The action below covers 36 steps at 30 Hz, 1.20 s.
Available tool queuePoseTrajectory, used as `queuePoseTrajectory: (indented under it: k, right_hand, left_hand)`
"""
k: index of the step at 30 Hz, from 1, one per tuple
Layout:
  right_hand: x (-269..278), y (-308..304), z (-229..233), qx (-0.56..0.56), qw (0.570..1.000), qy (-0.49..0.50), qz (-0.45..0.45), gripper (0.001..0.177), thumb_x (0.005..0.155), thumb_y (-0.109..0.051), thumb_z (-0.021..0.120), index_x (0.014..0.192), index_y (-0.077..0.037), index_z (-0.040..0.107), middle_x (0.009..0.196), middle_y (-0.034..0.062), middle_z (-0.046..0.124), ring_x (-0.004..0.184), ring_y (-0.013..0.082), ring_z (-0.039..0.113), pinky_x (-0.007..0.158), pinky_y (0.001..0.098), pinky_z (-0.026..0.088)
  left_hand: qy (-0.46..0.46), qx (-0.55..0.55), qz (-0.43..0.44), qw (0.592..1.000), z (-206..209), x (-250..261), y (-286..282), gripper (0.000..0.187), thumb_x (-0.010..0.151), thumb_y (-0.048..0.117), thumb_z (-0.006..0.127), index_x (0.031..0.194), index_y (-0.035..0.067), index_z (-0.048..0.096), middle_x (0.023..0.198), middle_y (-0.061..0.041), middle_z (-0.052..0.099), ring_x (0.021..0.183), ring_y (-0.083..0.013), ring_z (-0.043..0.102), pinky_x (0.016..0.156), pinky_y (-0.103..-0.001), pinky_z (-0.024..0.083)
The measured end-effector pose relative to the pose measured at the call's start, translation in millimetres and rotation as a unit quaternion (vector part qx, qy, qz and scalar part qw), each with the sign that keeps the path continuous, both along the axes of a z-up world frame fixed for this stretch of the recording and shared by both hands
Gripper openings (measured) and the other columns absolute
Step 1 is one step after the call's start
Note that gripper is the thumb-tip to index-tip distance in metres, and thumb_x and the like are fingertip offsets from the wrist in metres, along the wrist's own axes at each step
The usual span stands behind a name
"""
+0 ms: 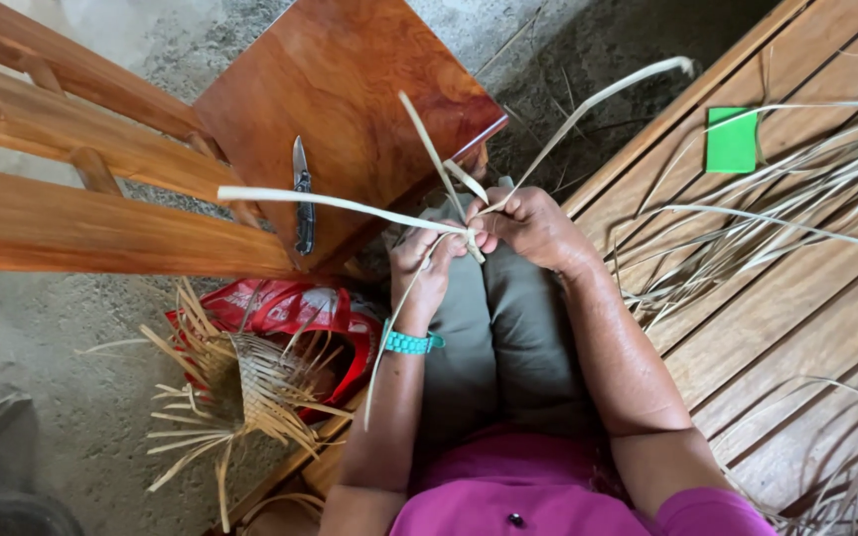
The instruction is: Weaving dried plant fibers to create a handcrafted item
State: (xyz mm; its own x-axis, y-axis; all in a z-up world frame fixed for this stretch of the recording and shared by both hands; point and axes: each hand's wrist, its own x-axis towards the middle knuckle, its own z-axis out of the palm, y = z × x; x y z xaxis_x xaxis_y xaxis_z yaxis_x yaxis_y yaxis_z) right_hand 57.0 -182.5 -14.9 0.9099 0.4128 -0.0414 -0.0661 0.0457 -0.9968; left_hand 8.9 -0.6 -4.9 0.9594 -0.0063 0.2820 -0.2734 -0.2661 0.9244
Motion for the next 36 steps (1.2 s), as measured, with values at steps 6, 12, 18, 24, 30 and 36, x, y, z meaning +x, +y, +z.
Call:
queuePoseTrajectory:
  k: [6,12,18,24,30,36]
  right_hand:
    - [-2,1,-2,0.017,1.000,0.005,-0.003,0.010,0.094,-0.003,0.071,0.102,0.000,0.074,0.072,0.0112,0.074,0.063,0.0141,0.073,0.065,0.0282,0.061]
    - [-4,0,-5,0.031,0.999,0.008,-0.009,0.009,0.090,-0.002,0.075,0.099,0.000,0.076,0.072,0.0119,0.075,0.064,0.0146,0.073,0.065,0.0285,0.062]
    - [-8,2,-2,0.040,0.999,0.005,-0.031,0.010,0.091,-0.005,0.076,0.100,0.001,0.076,0.072,0.0113,0.074,0.064,0.0130,0.074,0.067,0.0264,0.061]
    - [-6,2,-12,0.038,0.999,0.004,-0.030,0.011,0.091,-0.004,0.075,0.101,0.002,0.076,0.072,0.0123,0.075,0.064,0.0134,0.073,0.066,0.0274,0.061]
    - [-5,4,-12,0.037,0.999,-0.007,-0.014,0.010,0.090,-0.002,0.075,0.099,0.000,0.077,0.071,0.0115,0.074,0.063,0.0137,0.073,0.064,0.0278,0.061]
    - [-13,5,1,0.010,0.999,-0.035,-0.008,0.011,0.090,-0.004,0.075,0.101,-0.001,0.077,0.074,0.0118,0.074,0.066,0.0156,0.073,0.068,0.0311,0.062]
  left_hand:
    - [-0.023,0.012,0.022,0.999,7,-3,0,0.009,0.092,0.010,0.073,0.084,0.009,0.076,0.069,-0.005,0.073,0.076,-0.0237,0.071,0.086,-0.037,0.055]
    - [0.026,-0.008,0.037,0.999,-2,-14,-10,0.007,0.087,0.015,0.080,0.089,0.008,0.079,0.093,-0.012,0.077,0.098,-0.0304,0.071,0.099,-0.047,0.049]
    - [0.051,-0.006,0.072,0.996,-25,-8,-3,0.002,0.086,0.020,0.081,0.087,0.021,0.080,0.075,0.003,0.076,0.089,-0.0128,0.070,0.111,-0.031,0.036]
    - [0.044,0.021,0.059,0.997,-16,-11,4,0.003,0.089,0.017,0.077,0.087,0.019,0.079,0.075,0.000,0.076,0.088,-0.0147,0.072,0.114,-0.034,0.033]
    - [-0.017,0.061,0.033,0.997,-8,-9,11,0.007,0.086,0.013,0.082,0.092,0.017,0.078,0.084,-0.002,0.078,0.086,-0.0214,0.074,0.107,-0.040,0.041]
    - [-0.016,0.030,0.003,0.999,-20,0,22,0.009,0.081,0.011,0.084,0.087,0.016,0.079,0.082,-0.002,0.078,0.081,-0.0206,0.074,0.100,-0.040,0.048]
